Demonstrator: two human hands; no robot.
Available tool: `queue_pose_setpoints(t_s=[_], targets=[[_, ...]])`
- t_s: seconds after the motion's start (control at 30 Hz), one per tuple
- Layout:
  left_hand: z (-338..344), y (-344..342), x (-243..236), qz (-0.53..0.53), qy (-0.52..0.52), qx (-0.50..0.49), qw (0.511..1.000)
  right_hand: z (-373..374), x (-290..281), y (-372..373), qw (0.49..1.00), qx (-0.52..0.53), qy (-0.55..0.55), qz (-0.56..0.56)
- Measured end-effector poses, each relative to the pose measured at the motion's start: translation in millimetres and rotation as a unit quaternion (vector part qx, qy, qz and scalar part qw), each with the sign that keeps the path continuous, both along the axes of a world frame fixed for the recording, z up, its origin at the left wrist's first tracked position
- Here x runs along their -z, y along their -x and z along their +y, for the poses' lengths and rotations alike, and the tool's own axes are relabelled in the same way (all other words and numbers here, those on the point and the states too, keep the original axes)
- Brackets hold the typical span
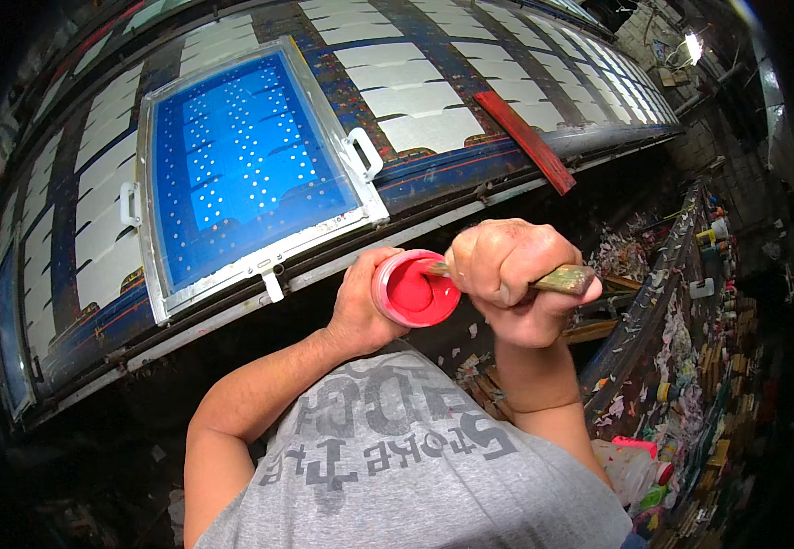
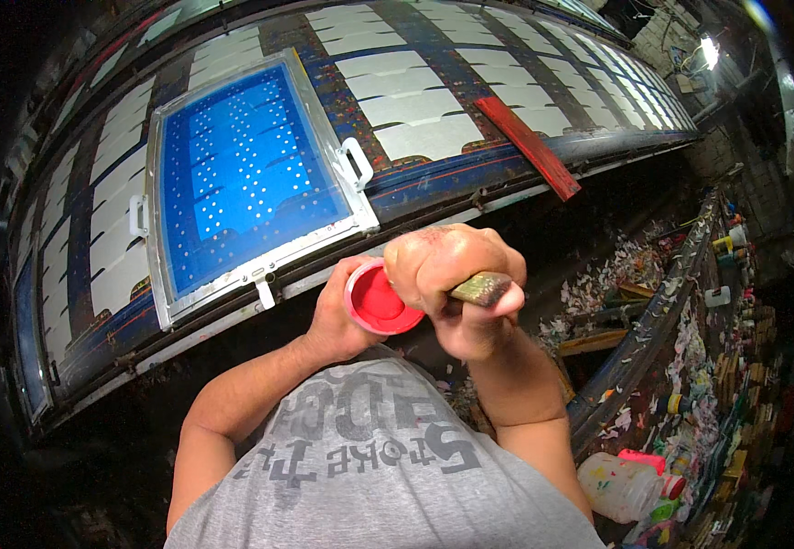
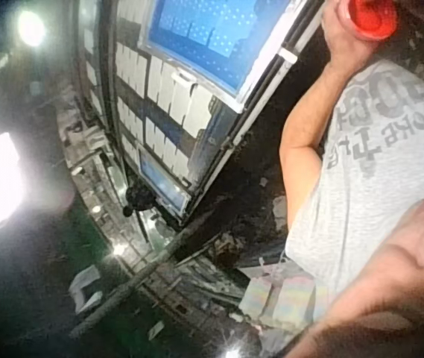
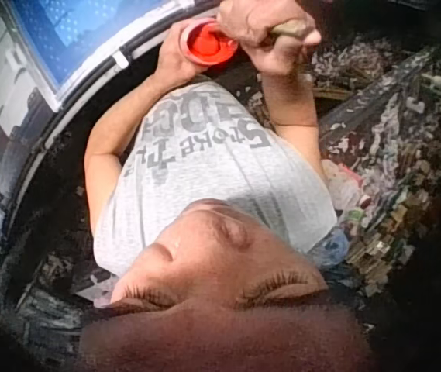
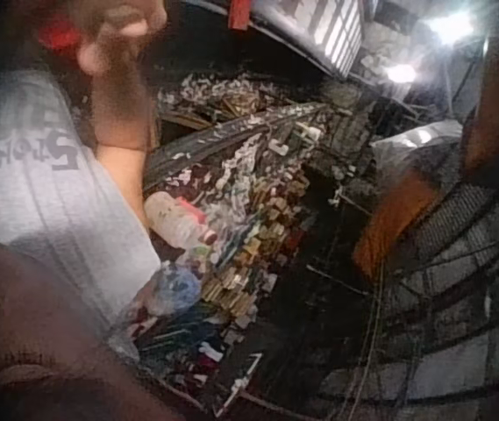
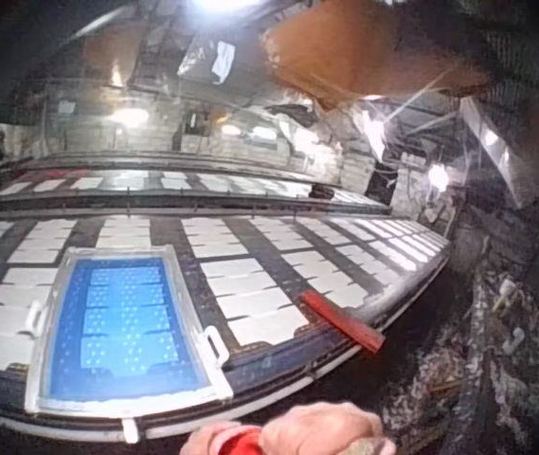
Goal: The person prepares red ink by mixing it with a liquid in a small container, then applies the ink to a blue mesh screen using a brush. They use a red squeegee to spread the ink evenly across the screen surface.
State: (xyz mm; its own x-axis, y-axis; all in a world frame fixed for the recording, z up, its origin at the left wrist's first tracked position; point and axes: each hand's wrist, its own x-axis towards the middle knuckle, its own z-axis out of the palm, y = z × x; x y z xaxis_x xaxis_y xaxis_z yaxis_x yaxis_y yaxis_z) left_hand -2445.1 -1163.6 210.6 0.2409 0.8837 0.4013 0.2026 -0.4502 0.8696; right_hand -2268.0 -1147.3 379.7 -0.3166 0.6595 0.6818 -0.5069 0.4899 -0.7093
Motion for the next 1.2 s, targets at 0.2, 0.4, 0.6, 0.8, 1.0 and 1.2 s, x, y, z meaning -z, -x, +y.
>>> queue_pose_setpoints(t_s=[0.2,0.4,0.6,0.8,1.0,1.2], targets=[[0.5,6.1,1.4,-0.011,0.006,-0.015,1.000,0.9,-7.1,5.4,0.989,-0.138,0.043,-0.021],[-1.6,11.1,3.1,0.002,0.013,-0.030,0.999,-0.6,-14.0,19.2,0.999,-0.039,0.017,0.022],[-3.8,14.6,1.6,0.007,0.005,-0.018,1.000,0.0,-13.1,13.8,1.000,-0.016,0.003,-0.019],[-4.2,29.7,-8.2,-0.020,0.000,-0.026,0.999,-2.5,-17.5,14.3,0.989,-0.111,0.028,-0.089],[-11.9,36.1,-12.9,-0.009,0.004,-0.025,1.000,-9.7,-23.9,35.3,0.999,-0.010,-0.023,-0.037],[-15.1,58.5,-11.8,-0.032,-0.031,-0.013,0.999,-8.7,-38.5,43.2,0.987,-0.138,-0.018,0.077]])
